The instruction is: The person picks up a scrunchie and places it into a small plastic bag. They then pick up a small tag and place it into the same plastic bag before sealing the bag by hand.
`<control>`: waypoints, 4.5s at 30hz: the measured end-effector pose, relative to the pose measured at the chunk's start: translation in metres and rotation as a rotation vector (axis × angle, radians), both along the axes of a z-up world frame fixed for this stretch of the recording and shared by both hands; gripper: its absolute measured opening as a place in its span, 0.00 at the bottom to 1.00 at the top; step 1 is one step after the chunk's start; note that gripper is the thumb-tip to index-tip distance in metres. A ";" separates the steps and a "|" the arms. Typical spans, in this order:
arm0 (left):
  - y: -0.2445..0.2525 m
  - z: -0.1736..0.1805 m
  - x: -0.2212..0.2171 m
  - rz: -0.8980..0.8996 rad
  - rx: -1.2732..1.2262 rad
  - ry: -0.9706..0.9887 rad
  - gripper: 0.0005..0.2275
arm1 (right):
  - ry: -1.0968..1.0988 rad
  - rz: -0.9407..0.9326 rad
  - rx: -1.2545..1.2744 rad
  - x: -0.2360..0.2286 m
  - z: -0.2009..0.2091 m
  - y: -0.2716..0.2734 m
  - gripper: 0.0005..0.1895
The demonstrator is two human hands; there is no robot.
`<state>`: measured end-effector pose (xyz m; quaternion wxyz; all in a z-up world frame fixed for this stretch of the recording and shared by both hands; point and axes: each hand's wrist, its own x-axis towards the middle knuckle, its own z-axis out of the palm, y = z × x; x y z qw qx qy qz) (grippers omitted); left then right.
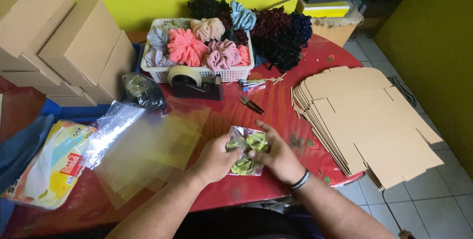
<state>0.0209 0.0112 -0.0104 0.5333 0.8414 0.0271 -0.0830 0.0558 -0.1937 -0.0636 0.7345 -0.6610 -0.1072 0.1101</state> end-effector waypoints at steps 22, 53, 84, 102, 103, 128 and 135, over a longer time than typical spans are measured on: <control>0.029 -0.001 0.031 -0.218 -0.136 0.376 0.14 | -1.036 0.278 -1.401 0.218 0.054 0.131 0.11; 0.030 -0.004 0.029 -0.274 -0.178 0.380 0.11 | -0.227 0.122 -0.824 0.211 0.070 0.127 0.11; 0.031 -0.013 0.029 -0.322 -0.152 0.287 0.13 | -0.355 -0.051 -0.738 0.198 0.036 0.111 0.06; 0.028 -0.008 0.029 -0.299 -0.145 0.330 0.11 | 0.420 -0.008 0.137 0.206 -0.013 0.120 0.05; 0.028 -0.011 0.029 -0.300 -0.142 0.311 0.11 | 0.429 -0.003 0.176 0.208 -0.018 0.119 0.04; 0.033 0.009 0.025 -0.203 -0.212 0.415 0.11 | 0.310 0.177 0.070 0.115 0.088 0.014 0.04; 0.033 -0.013 0.015 -0.119 -0.192 0.229 0.10 | -0.077 0.142 -0.979 0.050 0.118 -0.011 0.12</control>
